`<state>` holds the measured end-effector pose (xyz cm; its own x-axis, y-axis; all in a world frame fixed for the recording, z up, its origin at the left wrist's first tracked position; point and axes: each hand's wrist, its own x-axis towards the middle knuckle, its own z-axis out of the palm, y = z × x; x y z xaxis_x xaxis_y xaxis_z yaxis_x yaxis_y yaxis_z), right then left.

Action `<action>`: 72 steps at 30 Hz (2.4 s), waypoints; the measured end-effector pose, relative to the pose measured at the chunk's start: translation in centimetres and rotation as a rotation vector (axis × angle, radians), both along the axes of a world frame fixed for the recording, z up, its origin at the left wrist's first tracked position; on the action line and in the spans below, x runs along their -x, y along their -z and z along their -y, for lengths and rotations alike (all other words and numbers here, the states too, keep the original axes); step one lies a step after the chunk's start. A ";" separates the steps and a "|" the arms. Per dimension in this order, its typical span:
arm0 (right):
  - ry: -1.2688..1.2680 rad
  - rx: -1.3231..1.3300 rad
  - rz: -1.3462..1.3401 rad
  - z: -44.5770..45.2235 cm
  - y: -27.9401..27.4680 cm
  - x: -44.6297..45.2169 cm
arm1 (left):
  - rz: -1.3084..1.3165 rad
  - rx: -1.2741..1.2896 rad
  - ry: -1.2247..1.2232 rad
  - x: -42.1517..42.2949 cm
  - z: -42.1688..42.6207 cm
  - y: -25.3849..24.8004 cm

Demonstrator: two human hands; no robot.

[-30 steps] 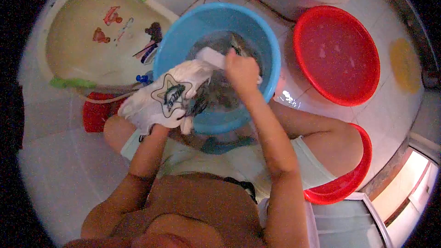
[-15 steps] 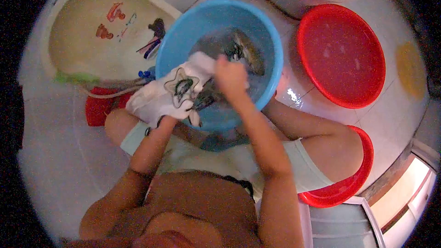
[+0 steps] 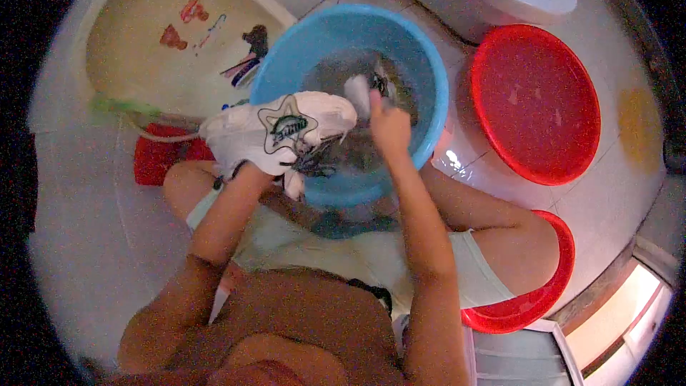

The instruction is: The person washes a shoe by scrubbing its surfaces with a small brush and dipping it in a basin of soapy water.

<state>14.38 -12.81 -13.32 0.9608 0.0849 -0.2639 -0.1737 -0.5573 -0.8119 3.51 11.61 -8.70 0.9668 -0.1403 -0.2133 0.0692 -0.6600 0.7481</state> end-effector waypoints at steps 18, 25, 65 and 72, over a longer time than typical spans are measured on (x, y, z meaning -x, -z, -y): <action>-0.483 -1.046 -0.484 0.1 -5.0 4.1 | -0.275 0.679 -0.405 -3.7 1.6 -11.1; -0.505 -0.785 -0.120 -0.3 -5.1 4.3 | 0.227 0.172 -0.293 -2.0 3.9 -12.2; -0.506 0.280 0.612 -8.8 -13.7 5.8 | 0.459 0.718 -0.667 -4.4 0.0 -3.9; -0.371 0.097 0.567 -10.5 -14.1 2.0 | 0.447 0.731 -0.692 -3.9 2.0 -2.8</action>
<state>12.43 -2.31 0.73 0.8647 0.4364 0.2487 0.4802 -0.5729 -0.6642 7.43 9.61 -5.93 0.8547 0.5115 0.0891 -0.1210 0.0292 0.9922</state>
